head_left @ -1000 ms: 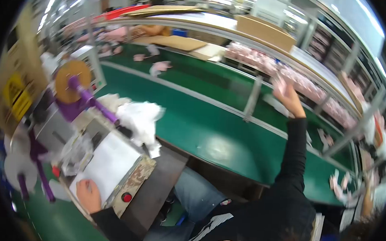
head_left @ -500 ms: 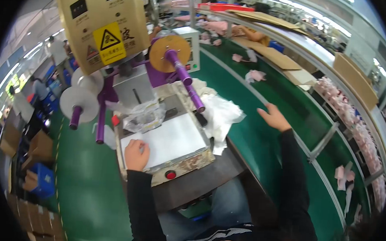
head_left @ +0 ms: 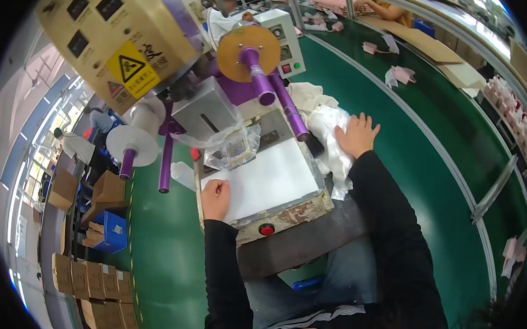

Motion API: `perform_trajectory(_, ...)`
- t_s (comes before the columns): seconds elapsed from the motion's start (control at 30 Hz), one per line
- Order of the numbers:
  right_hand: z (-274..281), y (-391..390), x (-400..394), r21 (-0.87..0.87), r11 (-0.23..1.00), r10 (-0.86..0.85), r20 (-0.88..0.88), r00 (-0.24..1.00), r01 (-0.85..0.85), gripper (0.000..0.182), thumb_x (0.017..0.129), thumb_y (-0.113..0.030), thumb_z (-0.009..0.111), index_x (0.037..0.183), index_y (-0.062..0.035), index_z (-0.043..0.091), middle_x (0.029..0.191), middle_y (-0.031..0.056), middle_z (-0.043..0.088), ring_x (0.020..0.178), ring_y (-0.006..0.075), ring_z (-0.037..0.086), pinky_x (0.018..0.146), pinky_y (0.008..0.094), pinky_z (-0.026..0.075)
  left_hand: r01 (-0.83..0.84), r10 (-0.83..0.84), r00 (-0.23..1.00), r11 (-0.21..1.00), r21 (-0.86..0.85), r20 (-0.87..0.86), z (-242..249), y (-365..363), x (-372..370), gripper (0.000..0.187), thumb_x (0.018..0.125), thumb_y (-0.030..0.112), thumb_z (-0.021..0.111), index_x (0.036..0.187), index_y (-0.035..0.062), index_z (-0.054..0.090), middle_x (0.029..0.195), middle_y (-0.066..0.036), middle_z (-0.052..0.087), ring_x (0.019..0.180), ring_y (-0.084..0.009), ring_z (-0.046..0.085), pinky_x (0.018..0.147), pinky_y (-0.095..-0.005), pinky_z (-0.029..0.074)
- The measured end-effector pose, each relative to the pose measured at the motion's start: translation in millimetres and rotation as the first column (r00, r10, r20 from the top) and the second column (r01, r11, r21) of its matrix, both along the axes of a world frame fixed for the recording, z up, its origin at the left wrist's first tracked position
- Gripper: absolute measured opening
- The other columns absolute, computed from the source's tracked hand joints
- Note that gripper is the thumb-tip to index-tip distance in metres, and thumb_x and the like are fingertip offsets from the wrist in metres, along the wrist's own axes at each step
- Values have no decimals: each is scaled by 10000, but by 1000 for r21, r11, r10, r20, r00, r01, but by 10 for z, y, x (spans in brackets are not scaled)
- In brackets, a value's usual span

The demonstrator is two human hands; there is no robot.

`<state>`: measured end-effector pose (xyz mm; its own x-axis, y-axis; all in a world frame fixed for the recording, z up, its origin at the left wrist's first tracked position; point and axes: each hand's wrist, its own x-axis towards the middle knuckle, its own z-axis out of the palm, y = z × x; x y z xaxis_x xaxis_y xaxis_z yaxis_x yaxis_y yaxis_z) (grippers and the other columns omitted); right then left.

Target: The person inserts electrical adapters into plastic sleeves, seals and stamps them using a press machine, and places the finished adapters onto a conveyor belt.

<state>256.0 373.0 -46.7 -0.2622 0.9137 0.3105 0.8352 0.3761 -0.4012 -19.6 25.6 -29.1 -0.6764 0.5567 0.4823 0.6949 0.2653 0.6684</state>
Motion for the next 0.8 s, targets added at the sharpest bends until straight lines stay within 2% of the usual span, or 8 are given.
perform_trajectory(0.13,-29,58,28,79,994,87,-125,988,-78,688,872,-437,676,1360,29,541,1499,257,486,1446,432,372,1172,710,178,34,-33,998,999,13,-57,19,-13,72,146,908,114,697,855,-20,675,773,-73,598,640,-153,517,601,-306,430)
perform_trajectory(0.23,2,98,72,375,922,207,-277,938,-93,510,822,-305,727,1229,-12,630,1418,209,549,1390,408,431,1160,701,213,23,-23,997,1000,5,-80,65,4,139,139,904,101,697,855,-26,673,772,-69,600,643,-144,520,600,-302,429)
perform_trajectory(0.27,61,60,89,365,927,204,-287,936,-90,510,822,-305,727,1229,-12,630,1418,209,549,1390,408,431,1160,701,213,26,-26,996,1000,-3,-90,89,-6,152,135,902,95,697,855,-29,672,771,-67,601,644,-139,521,599,-300,429)
perform_trajectory(0.37,399,58,68,35,768,585,-444,679,-640,341,795,-200,725,1111,-77,693,1325,152,597,1338,382,473,1155,678,245,14,-15,996,1000,-12,-92,88,0,133,128,900,91,702,854,-24,672,780,-60,604,650,-129,525,605,-289,435)
perform_trajectory(0.4,439,-7,32,36,772,580,-448,680,-634,341,795,-200,725,1111,-77,693,1325,152,597,1338,382,473,1155,678,245,6,-8,996,1000,-21,-85,65,1,138,125,899,90,704,853,-22,671,785,-57,605,652,-123,526,607,-284,439)
perform_trajectory(0.47,407,-243,7,153,720,694,-148,705,-677,219,778,-149,718,993,-119,743,1286,106,617,1322,343,491,1179,662,236,7,-10,996,1000,-29,-86,41,-3,156,124,900,91,705,853,-19,671,786,-55,604,655,-121,529,612,-280,444)
perform_trajectory(0.6,68,-393,-20,370,654,666,130,734,-660,219,735,-132,732,952,-130,760,1269,96,625,1307,326,501,1202,656,214,6,-9,996,999,-39,-92,41,5,155,124,903,96,708,854,-13,671,788,-50,603,662,-118,539,624,-273,459)
perform_trajectory(0.8,-113,-341,-69,348,704,604,166,780,-619,203,708,-152,747,909,-133,771,1278,92,619,1300,320,501,1216,661,184,11,-14,993,1000,-24,-118,33,13,169,121,902,96,705,858,-11,670,793,-50,609,662,-124,547,627,-275,466)
